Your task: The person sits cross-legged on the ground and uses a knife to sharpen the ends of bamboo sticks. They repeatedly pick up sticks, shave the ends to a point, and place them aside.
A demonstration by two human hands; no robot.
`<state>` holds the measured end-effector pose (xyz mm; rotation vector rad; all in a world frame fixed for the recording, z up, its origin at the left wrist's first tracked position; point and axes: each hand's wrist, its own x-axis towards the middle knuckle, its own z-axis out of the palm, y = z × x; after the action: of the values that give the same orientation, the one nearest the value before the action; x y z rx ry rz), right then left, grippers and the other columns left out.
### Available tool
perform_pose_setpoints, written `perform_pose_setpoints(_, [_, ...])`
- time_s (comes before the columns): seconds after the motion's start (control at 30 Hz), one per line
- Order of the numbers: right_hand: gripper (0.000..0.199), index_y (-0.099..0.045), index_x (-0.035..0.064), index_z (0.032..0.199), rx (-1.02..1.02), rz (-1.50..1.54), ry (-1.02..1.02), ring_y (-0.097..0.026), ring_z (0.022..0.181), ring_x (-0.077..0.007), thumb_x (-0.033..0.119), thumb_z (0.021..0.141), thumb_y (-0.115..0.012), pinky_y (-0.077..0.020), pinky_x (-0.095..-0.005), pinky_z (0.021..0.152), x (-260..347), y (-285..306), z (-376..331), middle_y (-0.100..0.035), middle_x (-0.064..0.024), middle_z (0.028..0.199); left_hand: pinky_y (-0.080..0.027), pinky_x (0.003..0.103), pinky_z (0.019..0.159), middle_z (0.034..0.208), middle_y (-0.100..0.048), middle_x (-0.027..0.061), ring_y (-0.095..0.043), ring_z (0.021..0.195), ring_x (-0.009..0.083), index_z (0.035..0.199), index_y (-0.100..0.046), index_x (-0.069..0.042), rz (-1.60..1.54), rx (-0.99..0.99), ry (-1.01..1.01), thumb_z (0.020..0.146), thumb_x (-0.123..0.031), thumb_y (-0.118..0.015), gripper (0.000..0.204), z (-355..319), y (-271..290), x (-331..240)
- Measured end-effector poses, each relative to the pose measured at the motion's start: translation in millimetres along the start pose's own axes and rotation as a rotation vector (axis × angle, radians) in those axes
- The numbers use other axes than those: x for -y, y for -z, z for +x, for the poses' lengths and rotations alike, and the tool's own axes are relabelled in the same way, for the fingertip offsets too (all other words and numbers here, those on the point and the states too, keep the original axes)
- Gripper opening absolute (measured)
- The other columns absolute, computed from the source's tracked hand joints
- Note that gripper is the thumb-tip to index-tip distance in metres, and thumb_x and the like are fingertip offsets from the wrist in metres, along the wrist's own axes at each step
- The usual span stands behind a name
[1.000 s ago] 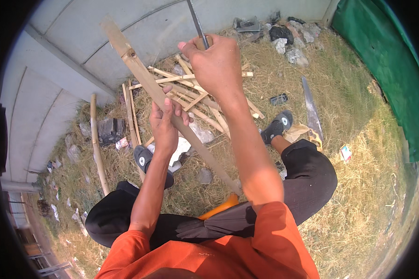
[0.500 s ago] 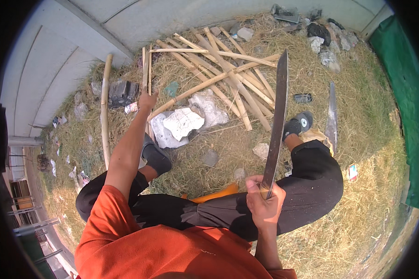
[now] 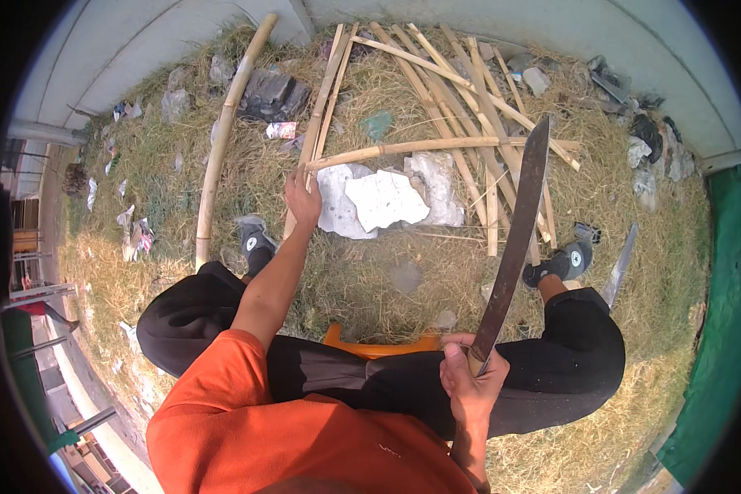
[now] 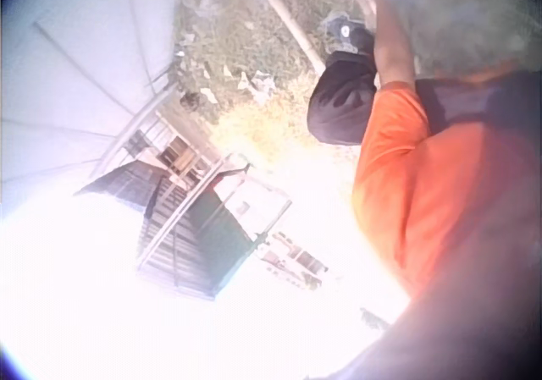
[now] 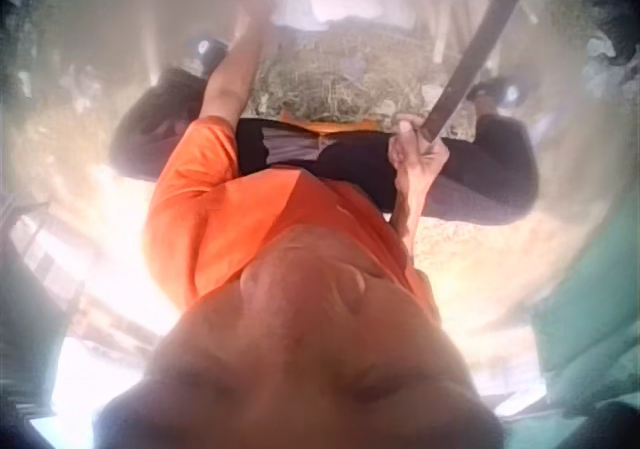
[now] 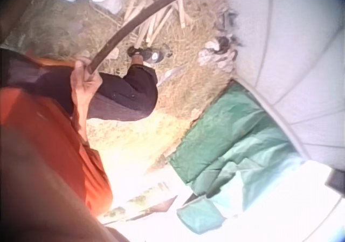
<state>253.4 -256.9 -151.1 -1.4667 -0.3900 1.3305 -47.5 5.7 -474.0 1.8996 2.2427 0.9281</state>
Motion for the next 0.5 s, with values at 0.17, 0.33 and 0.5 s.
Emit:
perform_pose_setpoints(0.17, [0.015, -0.064, -0.0043, 0.098, 0.026, -0.084, -0.070, -0.038, 0.044, -0.0017, 0.007, 0.089, -0.067, -0.0274, -0.0184, 0.039, 0.6, -9.7, 11.6, -0.047, 0.0041, 0.056, -0.034, 0.056, 0.103, 0.125, -0.053, 0.0166, -0.048, 0.123, 0.0343, 0.131, -0.052, -0.015, 0.217, 0.661, -0.226, 0.086, -0.037, -0.066, 0.052, 63.3, -13.2, -46.0])
perform_pose_setpoints(0.33, [0.013, -0.064, -0.0034, 0.098, -0.007, -0.095, -0.044, -0.038, 0.045, -0.0013, 0.007, 0.090, -0.066, -0.0263, -0.0188, 0.039, -2.3, 1.8, 13.9, -0.047, 0.0049, 0.057, -0.042, 0.058, 0.091, 0.111, -0.056, 0.0133, -0.056, 0.110, 0.0330, 0.121, -0.053, -0.017, 0.181, 0.785, -0.403, 0.086, -0.033, -0.067, 0.041, 127.1, 9.7, -35.2])
perform_pose_setpoints(0.5, [0.013, -0.064, -0.0038, 0.096, -0.073, -0.029, -0.044, -0.037, 0.044, -0.0012, 0.007, 0.090, -0.065, -0.0262, -0.0190, 0.039, -4.2, 20.3, 21.2, -0.047, 0.0049, 0.057, -0.039, 0.053, 0.086, 0.100, -0.060, 0.0035, -0.058, 0.102, 0.0271, 0.110, -0.056, -0.017, 0.378, 0.212, -0.793, 0.085, -0.017, -0.065, 0.027, 238.1, 122.6, -70.9])
